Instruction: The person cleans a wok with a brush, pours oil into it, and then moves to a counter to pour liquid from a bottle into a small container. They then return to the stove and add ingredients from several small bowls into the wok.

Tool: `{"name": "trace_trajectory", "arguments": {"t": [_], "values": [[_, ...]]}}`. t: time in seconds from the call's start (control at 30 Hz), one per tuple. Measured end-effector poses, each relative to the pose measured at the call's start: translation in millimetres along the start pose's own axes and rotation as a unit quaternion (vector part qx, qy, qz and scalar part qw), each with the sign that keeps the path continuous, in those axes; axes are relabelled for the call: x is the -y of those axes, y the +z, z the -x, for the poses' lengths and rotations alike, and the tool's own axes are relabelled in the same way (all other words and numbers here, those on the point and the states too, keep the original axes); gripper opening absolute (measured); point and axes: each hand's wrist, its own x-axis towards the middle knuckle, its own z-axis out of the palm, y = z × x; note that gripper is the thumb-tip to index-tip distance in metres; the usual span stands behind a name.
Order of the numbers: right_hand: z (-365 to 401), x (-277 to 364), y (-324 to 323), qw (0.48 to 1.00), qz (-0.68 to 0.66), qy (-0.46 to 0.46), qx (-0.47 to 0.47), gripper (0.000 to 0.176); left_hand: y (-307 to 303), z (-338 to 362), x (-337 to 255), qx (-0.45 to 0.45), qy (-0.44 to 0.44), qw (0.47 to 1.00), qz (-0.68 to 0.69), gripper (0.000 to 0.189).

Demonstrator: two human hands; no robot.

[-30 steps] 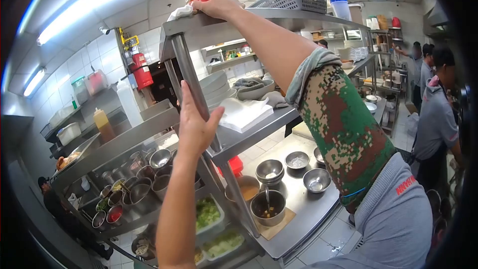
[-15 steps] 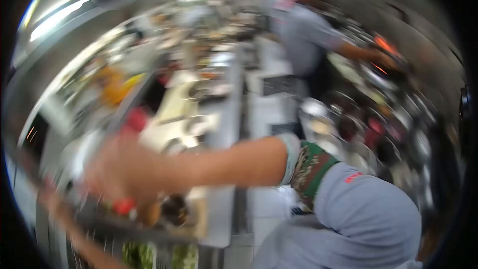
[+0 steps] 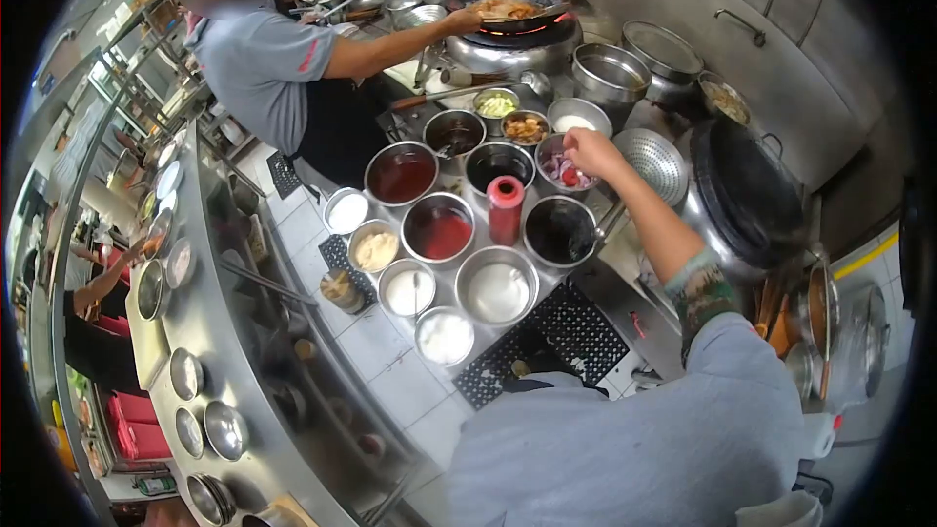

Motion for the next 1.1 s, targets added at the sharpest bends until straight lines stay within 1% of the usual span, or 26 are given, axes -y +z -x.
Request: {"name": "trace_trajectory", "arguments": {"t": [0.03,0.07,0.1,0.13,0.17,0.2,0.23,0.27,0.3,0.37,0.4,0.47,0.57,0.6,0.63,0.67,0.7,0.73,0.8,0.83,0.87,0.93,0.97,1.03,1.07,1.1], "values": [[-14.8,-23.6,17.9,0.999,0.035,0.012,0.018,0.02,49.9,30.7,-36.3,0.101,-0.059,0.99,0.085,0.048],[-28.1,-45.2,37.8,0.989,0.092,0.048,0.106,0.024,94.1,64.3,-81.7,0.198,-0.097,0.966,0.138,0.052],[-31.9,-52.6,49.4,0.978,0.117,0.07,0.16,0.027,131.6,94.9,-157.4,0.277,-0.143,0.919,0.24,0.054],[-30.6,-50.9,56.3,0.97,0.127,0.118,0.169,0.03,155.8,112.0,-208.2,0.375,-0.027,0.9,0.221,0.057],[-28.1,-47.1,55.2,0.967,0.133,0.102,0.191,0.029,181.6,133.6,-237.6,0.435,-0.007,0.864,0.254,0.062],[-25.3,-44.4,50.9,0.963,0.14,0.084,0.216,0.029,204.9,149.0,-265.6,0.459,0.075,0.853,0.236,0.064],[-22.1,-46.8,51.1,0.965,0.13,0.076,0.214,0.03,229.1,165.7,-283.6,0.486,0.069,0.82,0.295,0.063],[-18.9,-49.1,53.7,0.967,0.118,0.059,0.217,0.031,250.4,179.5,-298.6,0.496,0.073,0.813,0.295,0.063],[-17.9,-56.5,57.9,0.968,0.113,0.06,0.216,0.032,273.3,193.9,-303.6,0.468,0.119,0.822,0.304,0.063],[-16.6,-49.2,47.0,0.971,0.093,0.074,0.206,0.035,305.0,199.3,-318.4,0.461,0.123,0.818,0.321,0.063],[-19.3,-54.9,48.6,0.971,0.113,0.067,0.201,0.031,314.9,199.5,-322.2,0.459,0.12,0.819,0.323,0.062],[-21.6,-53.4,32.6,0.978,0.098,0.037,0.18,0.032,328.3,198.9,-328.4,0.457,0.079,0.832,0.304,0.059],[-21.9,-54.5,19.1,0.984,0.083,-0.016,0.158,0.025,337.3,195.8,-333.2,0.49,0.014,0.819,0.298,0.06],[-23.8,-56.5,16.2,0.99,0.009,-0.029,0.137,0.027,340.6,196.9,-333.1,0.486,0.008,0.825,0.29,0.06],[-25.1,-54.3,14.3,0.99,-0.065,-0.041,0.118,0.029,344.0,200.0,-331.2,0.496,-0.013,0.816,0.297,0.061],[-25.6,-43.3,11.1,0.989,-0.069,-0.051,0.124,0.029,344.2,199.8,-328.6,0.505,-0.032,0.807,0.304,0.062],[-23.7,-28.3,6.5,0.977,-0.156,-0.1,0.105,0.031,343.9,199.9,-325.7,0.524,-0.045,0.788,0.319,0.069],[-20.4,-14.5,1.0,0.958,-0.236,-0.144,0.081,0.033,338.3,200.6,-322.6,0.522,-0.047,0.789,0.321,0.069],[-17.2,20.7,-12.0,0.94,-0.201,-0.249,0.121,0.036,336.5,199.2,-325.8,0.57,0.017,0.76,0.312,0.078],[-13.2,43.5,-23.0,0.932,-0.199,-0.265,0.146,0.036,341.5,207.1,-323.6,0.589,0.015,0.742,0.318,0.089],[-9.5,63.5,-30.6,0.922,-0.198,-0.281,0.176,0.036,343.6,214.0,-322.4,0.603,0.018,0.736,0.309,0.092],[-13.3,74.3,-9.8,0.908,-0.174,-0.341,0.172,0.038,348.3,230.2,-323.2,0.588,0.044,0.748,0.305,0.095],[-15.8,77.6,-6.7,0.909,-0.167,-0.341,0.17,0.038,348.9,234.9,-327.5,0.578,0.036,0.75,0.319,0.096],[-16.8,86.6,-0.4,0.903,-0.094,-0.366,0.204,0.037,351.0,244.2,-336.0,0.574,0.02,0.753,0.32,0.096],[-16.3,91.1,1.0,0.902,-0.089,-0.369,0.206,0.037,352.9,248.5,-341.1,0.572,0.008,0.756,0.318,0.096],[-16.4,94.5,0.2,0.893,-0.064,-0.374,0.242,0.034,361.1,259.0,-343.4,0.549,0.015,0.768,0.331,0.096]]}}
